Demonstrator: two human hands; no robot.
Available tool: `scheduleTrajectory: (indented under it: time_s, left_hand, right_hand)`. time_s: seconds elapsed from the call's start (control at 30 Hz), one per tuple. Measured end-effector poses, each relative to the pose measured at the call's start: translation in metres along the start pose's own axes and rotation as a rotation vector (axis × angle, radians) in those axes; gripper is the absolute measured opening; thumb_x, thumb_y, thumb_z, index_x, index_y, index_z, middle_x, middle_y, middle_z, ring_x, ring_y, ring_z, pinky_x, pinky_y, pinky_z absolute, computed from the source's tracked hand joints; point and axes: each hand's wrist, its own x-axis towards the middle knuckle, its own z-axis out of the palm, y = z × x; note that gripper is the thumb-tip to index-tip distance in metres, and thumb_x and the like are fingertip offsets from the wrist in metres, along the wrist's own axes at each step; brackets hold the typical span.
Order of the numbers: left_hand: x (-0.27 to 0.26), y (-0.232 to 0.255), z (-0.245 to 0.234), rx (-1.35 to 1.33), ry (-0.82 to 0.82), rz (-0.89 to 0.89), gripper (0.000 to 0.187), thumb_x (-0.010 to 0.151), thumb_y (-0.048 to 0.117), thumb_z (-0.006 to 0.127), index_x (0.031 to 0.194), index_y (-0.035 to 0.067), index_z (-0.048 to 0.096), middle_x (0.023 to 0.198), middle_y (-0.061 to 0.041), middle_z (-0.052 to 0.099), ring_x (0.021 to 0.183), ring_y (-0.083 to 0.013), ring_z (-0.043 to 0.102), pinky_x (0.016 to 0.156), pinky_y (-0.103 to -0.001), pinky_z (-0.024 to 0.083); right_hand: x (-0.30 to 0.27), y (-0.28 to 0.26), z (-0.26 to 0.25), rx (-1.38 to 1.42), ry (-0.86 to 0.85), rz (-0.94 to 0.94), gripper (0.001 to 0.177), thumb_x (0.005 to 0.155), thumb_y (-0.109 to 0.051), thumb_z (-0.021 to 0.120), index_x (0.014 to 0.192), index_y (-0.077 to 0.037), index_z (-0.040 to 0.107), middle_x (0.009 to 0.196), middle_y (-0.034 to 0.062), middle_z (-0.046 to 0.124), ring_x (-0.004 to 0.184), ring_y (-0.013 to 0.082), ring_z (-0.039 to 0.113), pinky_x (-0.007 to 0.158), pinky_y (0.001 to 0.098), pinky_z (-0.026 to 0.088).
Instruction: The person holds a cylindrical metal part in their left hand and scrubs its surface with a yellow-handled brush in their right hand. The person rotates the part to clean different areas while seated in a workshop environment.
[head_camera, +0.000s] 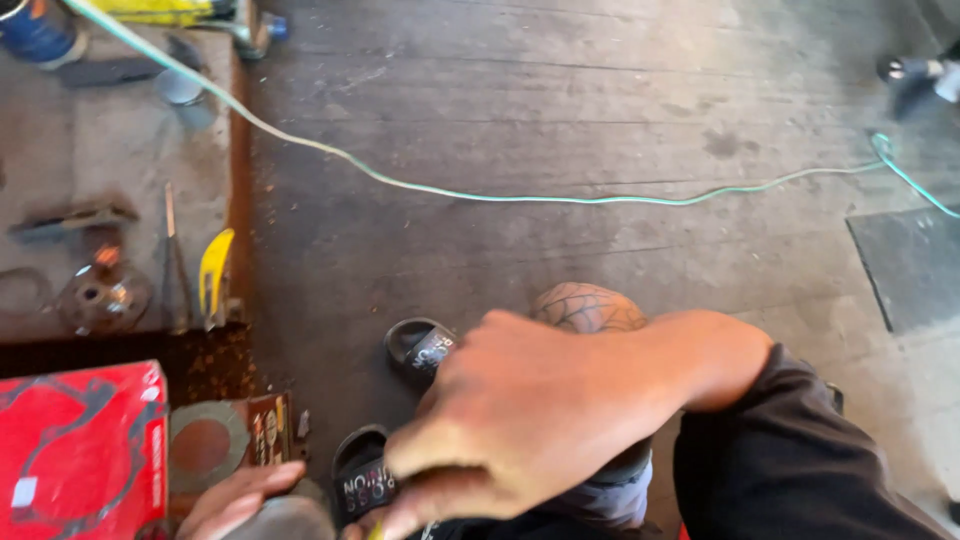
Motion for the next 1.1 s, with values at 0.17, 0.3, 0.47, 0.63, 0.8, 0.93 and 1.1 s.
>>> scheduleTrajectory:
  time_s: [0.17,0.3,0.47,0.63,0.8,0.93,1.1]
  left_hand:
    - [0.032,0.018,0.025,0.107,0.124,0.219,0.045,0.102,0.037,0.05,0.135,0.007,0.053,0.137,-0.017,0.068,0.129,-0.0285,0.071,0.114,-0.04,0.054]
    - [0.004,-0.002,0.012,0.069,0.058,0.024,0.037,0.097,0.019,0.051,0.132,0.007,0.058,0.141,-0.016,0.067,0.136,-0.0239,0.065,0.12,-0.034,0.047]
    - [0.0,-0.052,0.0,-0.045,-0.053,0.235,0.037,0.106,0.025,0.047,0.139,0.009,0.05,0.141,-0.019,0.067,0.134,-0.03,0.069,0.116,-0.039,0.054]
    - [-0.023,-0.089,-0.01,-0.194,-0.143,-0.339,0.047,0.097,0.006,0.042,0.137,0.0,0.065,0.147,-0.01,0.068,0.139,-0.0163,0.06,0.119,-0.028,0.039]
    - [-0.001,-0.028,-0.003,-0.017,-0.12,0.131,0.037,0.105,0.013,0.041,0.14,0.007,0.051,0.148,-0.017,0.061,0.142,-0.0276,0.059,0.125,-0.039,0.04]
    - [-0.01,-0.05,-0.008,-0.13,-0.087,-0.293,0.044,0.099,0.012,0.043,0.137,0.003,0.063,0.145,-0.009,0.069,0.14,-0.017,0.06,0.12,-0.03,0.04]
    - [-0.021,-0.075,-0.017,-0.261,-0.131,-0.558,0.047,0.093,0.019,0.052,0.129,0.003,0.078,0.143,-0.01,0.074,0.137,-0.0173,0.063,0.119,-0.033,0.038]
  right_hand:
    - [0.003,0.003,-0.001,0.019,0.126,-0.021,0.04,0.102,-0.045,0.052,0.073,-0.017,0.053,0.052,-0.0049,0.056,0.037,0.0124,0.047,0.035,0.0305,0.032]
    - [0.004,-0.005,0.0,0.026,0.066,-0.019,0.038,0.1,-0.049,0.047,0.082,-0.017,0.058,0.067,0.0014,0.07,0.057,0.0341,0.063,0.035,0.0419,0.032]
    - [0.006,-0.006,0.001,0.018,0.052,-0.011,0.04,0.099,-0.051,0.045,0.082,-0.016,0.056,0.069,0.0002,0.07,0.059,0.0368,0.06,0.038,0.0437,0.036]
    - [0.01,-0.001,-0.002,0.003,0.14,-0.014,0.044,0.101,-0.048,0.049,0.071,-0.015,0.048,0.052,-0.0017,0.057,0.037,0.0217,0.047,0.036,0.0359,0.032]
    - [0.017,-0.004,-0.004,-0.009,0.085,-0.024,0.041,0.101,-0.049,0.049,0.077,-0.016,0.053,0.063,0.0007,0.068,0.052,0.0332,0.062,0.038,0.0429,0.036]
    - [0.022,-0.005,-0.005,-0.015,0.109,-0.05,0.043,0.101,-0.048,0.051,0.074,-0.014,0.049,0.06,0.0003,0.062,0.049,0.0335,0.052,0.037,0.041,0.031]
    - [0.033,-0.003,-0.007,-0.004,0.112,-0.055,0.046,0.101,-0.048,0.048,0.071,-0.014,0.047,0.052,0.0019,0.057,0.04,0.0311,0.05,0.037,0.0393,0.032]
